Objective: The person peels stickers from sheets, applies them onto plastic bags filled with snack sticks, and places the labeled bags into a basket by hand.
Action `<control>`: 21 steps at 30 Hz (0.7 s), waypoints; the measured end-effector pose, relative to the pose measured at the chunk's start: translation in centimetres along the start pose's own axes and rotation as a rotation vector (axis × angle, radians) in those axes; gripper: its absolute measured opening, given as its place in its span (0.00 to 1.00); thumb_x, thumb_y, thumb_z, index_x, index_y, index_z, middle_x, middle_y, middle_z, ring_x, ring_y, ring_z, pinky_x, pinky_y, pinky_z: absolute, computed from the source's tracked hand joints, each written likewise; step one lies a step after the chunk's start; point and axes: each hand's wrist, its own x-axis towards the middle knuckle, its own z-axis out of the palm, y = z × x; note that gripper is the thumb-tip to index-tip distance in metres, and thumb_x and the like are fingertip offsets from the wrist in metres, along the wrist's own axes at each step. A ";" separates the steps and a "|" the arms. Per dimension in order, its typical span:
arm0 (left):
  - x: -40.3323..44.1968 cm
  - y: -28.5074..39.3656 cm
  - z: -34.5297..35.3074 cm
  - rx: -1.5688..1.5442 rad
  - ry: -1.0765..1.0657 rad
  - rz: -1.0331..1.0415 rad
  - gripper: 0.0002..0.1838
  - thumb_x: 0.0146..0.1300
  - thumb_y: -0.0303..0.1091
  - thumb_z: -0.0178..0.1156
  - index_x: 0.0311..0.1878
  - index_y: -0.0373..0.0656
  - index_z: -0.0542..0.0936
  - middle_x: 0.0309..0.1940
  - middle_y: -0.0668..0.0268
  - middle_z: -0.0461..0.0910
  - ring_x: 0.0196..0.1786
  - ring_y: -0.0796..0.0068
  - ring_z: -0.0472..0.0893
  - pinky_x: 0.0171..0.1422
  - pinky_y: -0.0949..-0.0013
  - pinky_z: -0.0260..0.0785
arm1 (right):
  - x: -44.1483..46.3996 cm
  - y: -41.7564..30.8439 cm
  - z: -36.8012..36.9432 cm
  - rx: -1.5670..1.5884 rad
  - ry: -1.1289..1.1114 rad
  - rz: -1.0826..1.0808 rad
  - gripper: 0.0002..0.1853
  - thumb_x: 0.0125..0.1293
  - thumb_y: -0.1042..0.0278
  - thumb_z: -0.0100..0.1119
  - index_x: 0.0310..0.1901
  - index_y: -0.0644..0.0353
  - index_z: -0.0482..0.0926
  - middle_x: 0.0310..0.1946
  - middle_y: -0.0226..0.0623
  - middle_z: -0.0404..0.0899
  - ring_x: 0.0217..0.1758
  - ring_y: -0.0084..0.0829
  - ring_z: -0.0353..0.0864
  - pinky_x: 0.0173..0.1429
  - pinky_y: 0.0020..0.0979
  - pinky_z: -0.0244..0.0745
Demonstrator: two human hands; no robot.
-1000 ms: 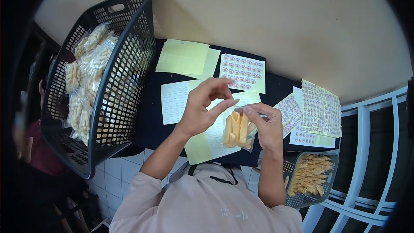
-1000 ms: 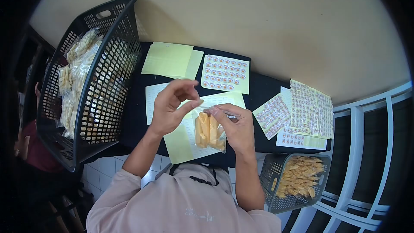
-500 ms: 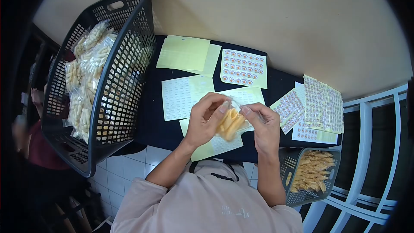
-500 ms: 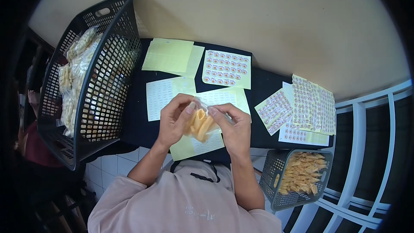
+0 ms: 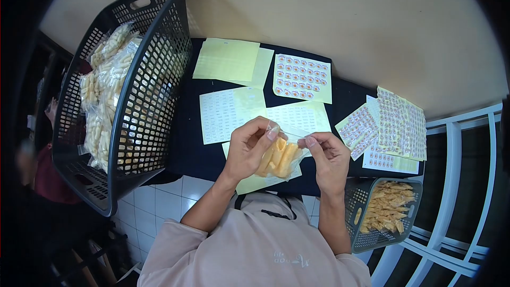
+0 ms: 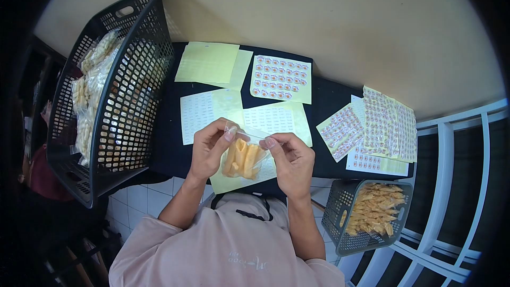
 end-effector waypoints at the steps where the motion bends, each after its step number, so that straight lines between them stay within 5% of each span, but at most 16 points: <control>1: -0.1 -0.1 0.1 -0.003 -0.007 -0.002 0.07 0.69 0.26 0.56 0.40 0.30 0.79 0.36 0.59 0.79 0.40 0.74 0.82 0.47 0.72 0.73 | -0.2 0.2 0.0 -0.041 0.024 -0.019 0.06 0.66 0.78 0.59 0.41 0.73 0.80 0.35 0.42 0.84 0.40 0.24 0.83 0.47 0.24 0.76; 8: -0.7 -0.1 -0.7 0.207 0.049 0.032 0.06 0.67 0.24 0.57 0.38 0.30 0.79 0.34 0.59 0.80 0.37 0.76 0.80 0.41 0.74 0.72 | -0.6 1.2 -0.1 -0.044 -0.105 0.052 0.05 0.66 0.77 0.60 0.39 0.72 0.79 0.34 0.41 0.84 0.38 0.22 0.82 0.44 0.23 0.76; 16: -1.1 0.9 -0.9 0.547 -0.296 0.148 0.03 0.52 0.18 0.62 0.31 0.32 0.80 0.27 0.59 0.79 0.28 0.66 0.79 0.34 0.69 0.70 | -0.7 -0.5 0.8 -0.592 -0.350 -0.206 0.05 0.56 0.76 0.62 0.35 0.66 0.80 0.28 0.43 0.80 0.33 0.39 0.80 0.39 0.34 0.74; 21: -1.7 1.1 -1.5 0.604 -0.384 0.116 0.04 0.50 0.17 0.62 0.31 0.32 0.80 0.26 0.58 0.79 0.29 0.65 0.80 0.34 0.68 0.71 | -0.8 -0.2 0.5 -0.605 -0.434 -0.234 0.04 0.54 0.79 0.62 0.32 0.68 0.81 0.26 0.43 0.80 0.29 0.34 0.80 0.35 0.30 0.72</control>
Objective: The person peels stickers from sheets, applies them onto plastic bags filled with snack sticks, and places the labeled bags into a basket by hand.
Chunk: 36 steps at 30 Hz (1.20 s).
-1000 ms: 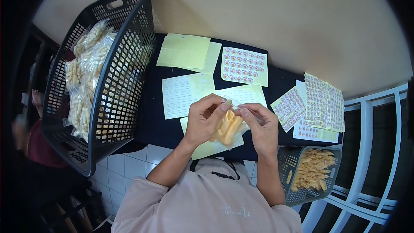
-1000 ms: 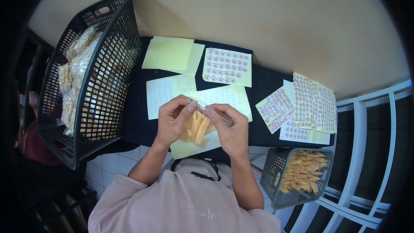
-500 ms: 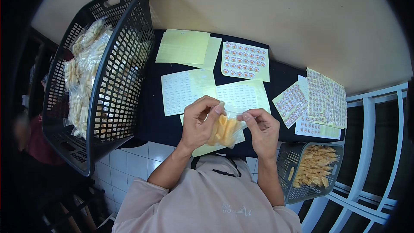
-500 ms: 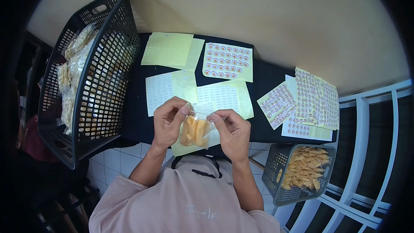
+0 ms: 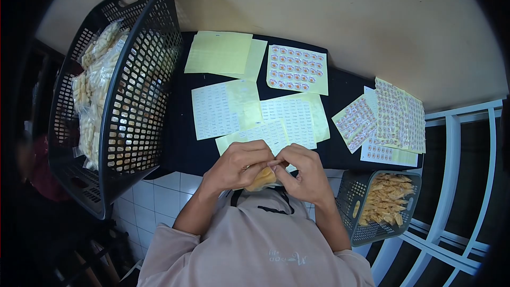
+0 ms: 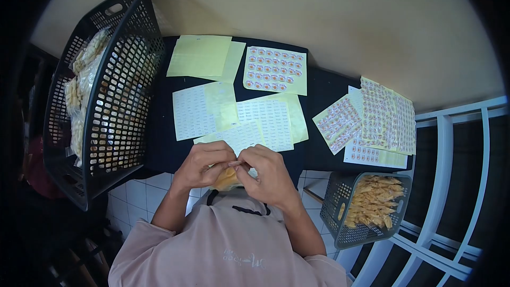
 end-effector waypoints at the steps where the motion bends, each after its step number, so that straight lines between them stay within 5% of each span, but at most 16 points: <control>1: -0.1 -0.1 0.0 -0.022 -0.018 0.019 0.05 0.49 0.16 0.62 0.31 0.32 0.81 0.27 0.58 0.80 0.29 0.66 0.80 0.34 0.69 0.71 | 0.0 0.1 0.0 0.083 -0.032 0.027 0.04 0.53 0.79 0.61 0.31 0.68 0.81 0.25 0.43 0.79 0.28 0.34 0.80 0.35 0.30 0.72; 6: -0.6 -0.5 0.4 -0.090 0.013 0.038 0.08 0.46 0.15 0.60 0.31 0.32 0.82 0.27 0.58 0.81 0.29 0.67 0.81 0.33 0.69 0.72 | -0.3 0.5 0.4 0.221 -0.044 0.044 0.04 0.54 0.78 0.60 0.30 0.70 0.79 0.23 0.43 0.77 0.26 0.34 0.78 0.33 0.30 0.71; 21: -0.2 -2.7 0.5 -0.255 0.440 -0.020 0.04 0.60 0.21 0.62 0.34 0.32 0.84 0.26 0.61 0.81 0.27 0.76 0.80 0.32 0.75 0.71 | 0.0 0.8 -1.9 0.189 0.026 0.019 0.02 0.55 0.80 0.60 0.27 0.70 0.78 0.21 0.41 0.76 0.24 0.33 0.75 0.32 0.31 0.68; 28: 0.3 -4.2 1.2 -0.483 0.415 -0.112 0.04 0.63 0.23 0.61 0.36 0.31 0.83 0.28 0.62 0.79 0.35 0.75 0.82 0.40 0.73 0.73 | -0.2 2.4 -2.7 0.228 0.075 0.050 0.03 0.55 0.80 0.61 0.30 0.71 0.80 0.23 0.42 0.79 0.26 0.32 0.76 0.34 0.30 0.68; 30: 0.9 -3.8 1.7 -0.906 0.355 -0.152 0.04 0.63 0.24 0.62 0.37 0.32 0.82 0.30 0.62 0.81 0.39 0.75 0.82 0.45 0.73 0.72 | -0.2 3.1 -2.7 0.224 0.086 0.061 0.03 0.56 0.80 0.62 0.30 0.71 0.80 0.23 0.42 0.79 0.26 0.31 0.76 0.34 0.30 0.68; 36: 1.3 -4.7 2.0 -0.654 0.303 -0.300 0.04 0.62 0.24 0.65 0.37 0.33 0.84 0.34 0.59 0.85 0.38 0.78 0.82 0.43 0.75 0.73 | 1.1 4.6 -2.7 0.232 0.072 0.094 0.03 0.56 0.79 0.62 0.31 0.70 0.81 0.23 0.41 0.79 0.27 0.31 0.77 0.35 0.28 0.69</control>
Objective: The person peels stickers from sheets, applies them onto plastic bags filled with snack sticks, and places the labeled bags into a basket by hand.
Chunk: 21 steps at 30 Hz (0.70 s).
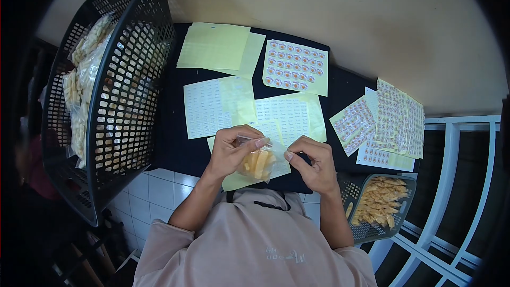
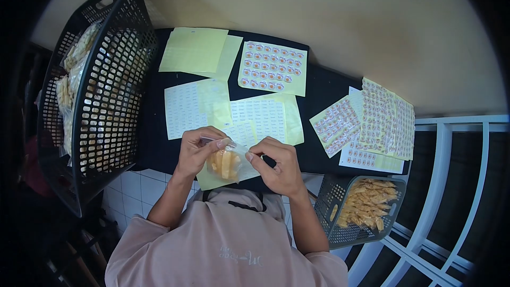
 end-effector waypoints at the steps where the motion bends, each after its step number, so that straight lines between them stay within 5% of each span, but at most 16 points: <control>1: 0.0 -0.1 0.1 -0.003 -0.002 -0.002 0.04 0.62 0.24 0.65 0.37 0.33 0.84 0.34 0.59 0.85 0.38 0.78 0.82 0.43 0.75 0.73 | 0.1 0.2 0.0 0.009 -0.008 0.033 0.03 0.57 0.79 0.62 0.31 0.70 0.81 0.24 0.41 0.79 0.27 0.30 0.77 0.35 0.28 0.69; 7: 0.5 -1.9 -1.6 -0.104 0.022 -0.144 0.07 0.67 0.26 0.59 0.40 0.32 0.83 0.37 0.58 0.84 0.38 0.78 0.81 0.45 0.73 0.73 | 1.1 1.9 0.1 0.108 -0.046 0.125 0.04 0.59 0.78 0.62 0.32 0.71 0.81 0.26 0.40 0.80 0.29 0.26 0.78 0.36 0.27 0.70; 13: 0.6 -2.3 -4.5 -0.071 -0.178 -0.356 0.20 0.76 0.39 0.47 0.47 0.31 0.81 0.41 0.60 0.84 0.45 0.77 0.81 0.52 0.70 0.73 | 1.8 4.0 -0.2 0.276 -0.082 0.245 0.04 0.62 0.77 0.61 0.34 0.70 0.81 0.27 0.35 0.81 0.31 0.21 0.77 0.37 0.24 0.71; 16: 1.1 -2.1 -3.9 -0.240 -0.188 -0.294 0.24 0.77 0.47 0.44 0.56 0.35 0.78 0.43 0.64 0.82 0.47 0.80 0.80 0.51 0.74 0.73 | 2.4 4.5 0.1 0.375 -0.081 0.265 0.04 0.63 0.77 0.59 0.34 0.70 0.80 0.28 0.35 0.80 0.31 0.22 0.77 0.37 0.24 0.73; 19: 1.8 -2.8 -2.7 -0.548 -0.003 -0.398 0.22 0.76 0.43 0.47 0.61 0.35 0.73 0.49 0.63 0.79 0.51 0.79 0.78 0.55 0.73 0.73 | 3.4 4.8 0.7 0.479 -0.014 0.284 0.06 0.65 0.76 0.57 0.32 0.70 0.79 0.27 0.36 0.79 0.30 0.22 0.78 0.36 0.25 0.75; 21: 1.8 -2.8 -1.5 -0.346 -0.004 -0.363 0.20 0.75 0.40 0.49 0.61 0.35 0.72 0.49 0.62 0.79 0.51 0.79 0.78 0.55 0.73 0.73 | 4.2 5.1 1.0 0.492 0.060 0.305 0.10 0.68 0.72 0.56 0.30 0.69 0.78 0.27 0.36 0.78 0.27 0.23 0.78 0.33 0.26 0.76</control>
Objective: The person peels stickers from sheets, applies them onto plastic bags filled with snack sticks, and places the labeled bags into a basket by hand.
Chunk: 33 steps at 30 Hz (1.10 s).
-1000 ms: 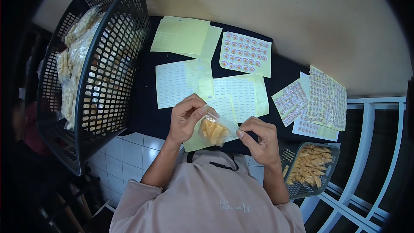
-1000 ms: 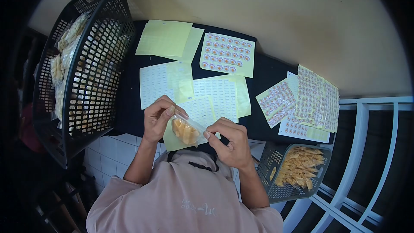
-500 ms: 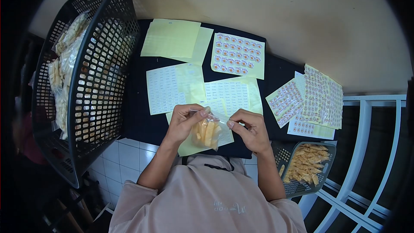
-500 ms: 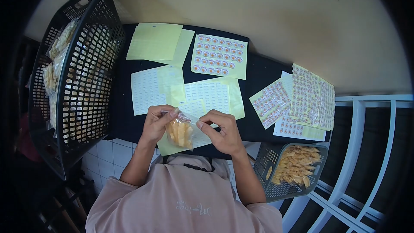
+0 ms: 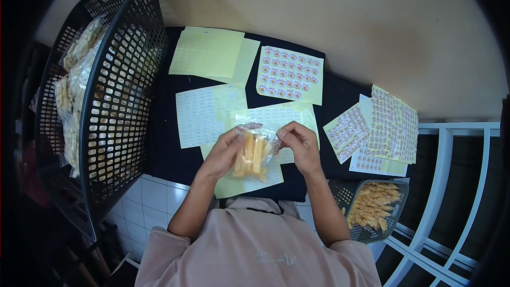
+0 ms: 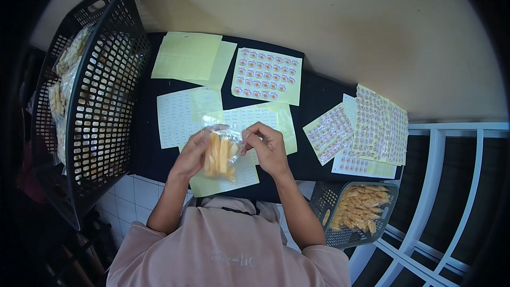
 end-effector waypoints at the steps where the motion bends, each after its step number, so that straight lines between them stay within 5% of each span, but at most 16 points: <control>1: 0.0 -0.1 0.3 0.199 0.030 0.043 0.19 0.75 0.38 0.51 0.61 0.35 0.71 0.49 0.62 0.79 0.50 0.78 0.79 0.56 0.73 0.72 | 0.6 0.0 -0.2 -0.003 -0.001 -0.001 0.10 0.68 0.72 0.56 0.30 0.69 0.78 0.27 0.36 0.78 0.27 0.23 0.78 0.33 0.26 0.76; 4: 0.4 -1.3 -0.6 0.089 0.080 0.014 0.16 0.73 0.35 0.53 0.58 0.35 0.73 0.46 0.63 0.79 0.50 0.78 0.79 0.54 0.73 0.74 | 2.7 0.7 -2.4 -0.120 0.001 -0.006 0.13 0.70 0.69 0.56 0.30 0.69 0.79 0.24 0.35 0.78 0.26 0.21 0.78 0.30 0.24 0.75; 7: 0.1 -0.3 -0.9 0.013 0.119 -0.011 0.16 0.73 0.36 0.53 0.57 0.36 0.72 0.45 0.62 0.80 0.47 0.75 0.82 0.51 0.71 0.77 | 6.6 2.7 -7.3 -0.577 0.327 -0.160 0.08 0.64 0.71 0.63 0.32 0.68 0.81 0.20 0.35 0.78 0.23 0.18 0.77 0.30 0.26 0.74; 9: -0.2 0.1 -1.3 -0.044 0.131 -0.043 0.15 0.73 0.36 0.52 0.56 0.36 0.72 0.45 0.61 0.80 0.45 0.73 0.83 0.49 0.69 0.79 | 8.7 3.4 -9.8 -0.783 0.445 -0.303 0.05 0.57 0.77 0.66 0.35 0.67 0.82 0.28 0.42 0.81 0.28 0.28 0.83 0.33 0.28 0.76; 14: -0.4 0.3 -2.1 0.006 0.187 -0.015 0.16 0.73 0.36 0.52 0.56 0.35 0.71 0.44 0.59 0.79 0.44 0.70 0.84 0.47 0.68 0.80 | 10.8 3.3 -10.7 -1.002 0.303 -0.399 0.08 0.55 0.79 0.66 0.38 0.66 0.83 0.34 0.45 0.81 0.37 0.39 0.83 0.37 0.35 0.78; 25: -1.0 0.4 -2.5 -0.025 0.177 -0.012 0.16 0.73 0.36 0.52 0.57 0.35 0.71 0.45 0.61 0.79 0.45 0.73 0.83 0.48 0.70 0.80 | 11.8 3.9 -11.0 -1.183 0.333 -0.472 0.02 0.62 0.79 0.57 0.35 0.67 0.77 0.32 0.50 0.80 0.37 0.52 0.80 0.42 0.45 0.75; 27: -0.8 0.1 -2.7 0.008 0.176 0.024 0.17 0.75 0.36 0.48 0.59 0.35 0.68 0.46 0.54 0.79 0.47 0.60 0.84 0.49 0.60 0.82 | 12.0 3.7 -10.9 -1.209 0.333 -0.470 0.02 0.62 0.79 0.56 0.36 0.66 0.76 0.32 0.51 0.80 0.37 0.53 0.80 0.41 0.46 0.75; 33: -1.2 0.2 -2.6 -0.023 0.132 0.006 0.17 0.75 0.36 0.48 0.59 0.34 0.68 0.47 0.53 0.79 0.47 0.59 0.84 0.49 0.59 0.82 | 12.5 3.1 -10.9 -1.329 0.286 -0.415 0.05 0.61 0.82 0.53 0.39 0.66 0.74 0.33 0.54 0.80 0.38 0.56 0.81 0.41 0.48 0.75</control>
